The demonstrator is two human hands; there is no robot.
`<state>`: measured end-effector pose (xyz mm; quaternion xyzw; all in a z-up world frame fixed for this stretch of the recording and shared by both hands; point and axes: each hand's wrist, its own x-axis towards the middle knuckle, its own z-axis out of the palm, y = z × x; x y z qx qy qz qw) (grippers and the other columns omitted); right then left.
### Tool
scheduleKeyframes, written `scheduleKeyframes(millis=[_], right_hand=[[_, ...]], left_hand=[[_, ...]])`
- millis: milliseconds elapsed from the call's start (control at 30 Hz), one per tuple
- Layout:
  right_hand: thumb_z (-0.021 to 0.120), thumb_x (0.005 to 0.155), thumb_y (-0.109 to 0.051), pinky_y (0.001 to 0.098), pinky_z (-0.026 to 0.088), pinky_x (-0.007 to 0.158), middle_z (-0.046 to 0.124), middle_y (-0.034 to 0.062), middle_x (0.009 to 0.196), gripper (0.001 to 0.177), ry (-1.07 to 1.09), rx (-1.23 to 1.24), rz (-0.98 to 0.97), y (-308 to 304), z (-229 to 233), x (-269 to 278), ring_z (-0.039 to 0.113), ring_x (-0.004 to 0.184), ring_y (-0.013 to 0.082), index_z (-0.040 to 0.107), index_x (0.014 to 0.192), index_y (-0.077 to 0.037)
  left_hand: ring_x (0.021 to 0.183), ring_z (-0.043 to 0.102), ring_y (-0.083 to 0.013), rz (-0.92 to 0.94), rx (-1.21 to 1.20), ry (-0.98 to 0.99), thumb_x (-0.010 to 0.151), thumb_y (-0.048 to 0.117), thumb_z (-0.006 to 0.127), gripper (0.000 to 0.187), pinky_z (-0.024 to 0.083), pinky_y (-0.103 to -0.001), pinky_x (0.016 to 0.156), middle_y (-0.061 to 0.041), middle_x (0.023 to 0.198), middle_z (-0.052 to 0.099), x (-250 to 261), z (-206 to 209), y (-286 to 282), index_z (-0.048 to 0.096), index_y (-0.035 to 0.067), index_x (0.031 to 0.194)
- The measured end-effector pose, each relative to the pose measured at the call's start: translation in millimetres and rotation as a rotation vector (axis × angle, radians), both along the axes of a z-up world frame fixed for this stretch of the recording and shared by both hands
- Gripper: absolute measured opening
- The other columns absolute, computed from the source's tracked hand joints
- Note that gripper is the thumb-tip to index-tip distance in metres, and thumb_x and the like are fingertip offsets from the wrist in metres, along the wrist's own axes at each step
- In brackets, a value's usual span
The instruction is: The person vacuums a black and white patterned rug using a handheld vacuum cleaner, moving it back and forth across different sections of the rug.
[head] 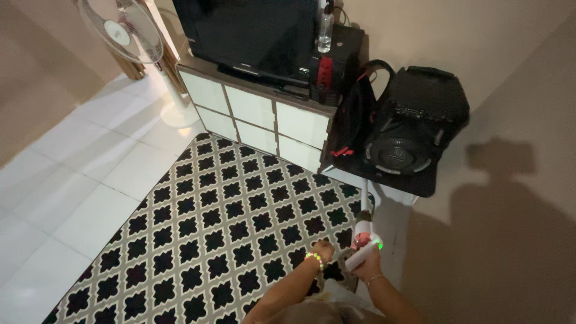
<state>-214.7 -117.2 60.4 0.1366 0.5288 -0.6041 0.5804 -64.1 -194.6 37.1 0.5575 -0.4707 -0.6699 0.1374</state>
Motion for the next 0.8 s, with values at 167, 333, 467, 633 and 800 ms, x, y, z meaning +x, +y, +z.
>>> scheduleKeyframes(millis=[167,333,467,633,800], right_hand=[[0.06,0.095,-0.031,0.052,0.055,0.077,0.057,0.0136,0.118,0.052,-0.031,0.032,-0.007,0.8,4.7,19.2,0.061,0.096,0.0309,0.036,0.139,-0.016],[0.06,0.095,-0.033,0.0533,0.056,0.077,0.056,0.0143,0.12,0.054,-0.077,0.069,-0.011,7.1,8.6,38.3,0.061,0.098,0.0319,0.035,0.14,-0.016],[0.059,0.095,-0.035,0.0543,0.056,0.078,0.056,0.0149,0.121,0.056,-0.123,0.096,-0.025,16.6,6.2,58.3,0.061,0.099,0.0328,0.034,0.142,-0.016],[0.059,0.096,-0.037,0.0556,0.056,0.079,0.056,0.0156,0.123,0.058,-0.185,0.11,-0.035,24.5,1.0,86.2,0.061,0.1,0.0338,0.032,0.143,-0.017],[0.058,0.096,-0.04,0.0569,0.056,0.08,0.055,0.0163,0.124,0.06,-0.298,0.099,-0.05,37.1,-2.8,110.5,0.061,0.101,0.0348,0.031,0.145,-0.017]], left_hand=[[0.081,0.07,-0.0253,-0.04,-0.039,0.008,0.089,0.022,0.067,0.036,0.055,-0.041,0.071,-0.012,0.097,0.074,8.7,2.5,-11.3,0.067,0.005,0.12],[0.082,0.07,-0.0268,-0.1,-0.076,0.003,0.088,0.022,0.067,0.034,0.056,-0.042,0.073,-0.013,0.097,0.074,18.6,-3.2,-17.1,0.069,0.004,0.117],[0.084,0.071,-0.028,-0.178,-0.107,-0.012,0.088,0.021,0.067,0.032,0.056,-0.043,0.074,-0.014,0.098,0.075,27.1,-18.4,-14.8,0.07,0.004,0.115],[0.085,0.071,-0.0295,-0.309,-0.202,-0.041,0.088,0.021,0.067,0.03,0.056,-0.044,0.075,-0.015,0.098,0.075,35.0,-39.6,-10.5,0.072,0.004,0.112],[0.087,0.072,-0.031,-0.524,-0.292,-0.056,0.087,0.02,0.067,0.028,0.057,-0.045,0.076,-0.016,0.098,0.075,42.7,-37.5,7.6,0.073,0.004,0.109]])
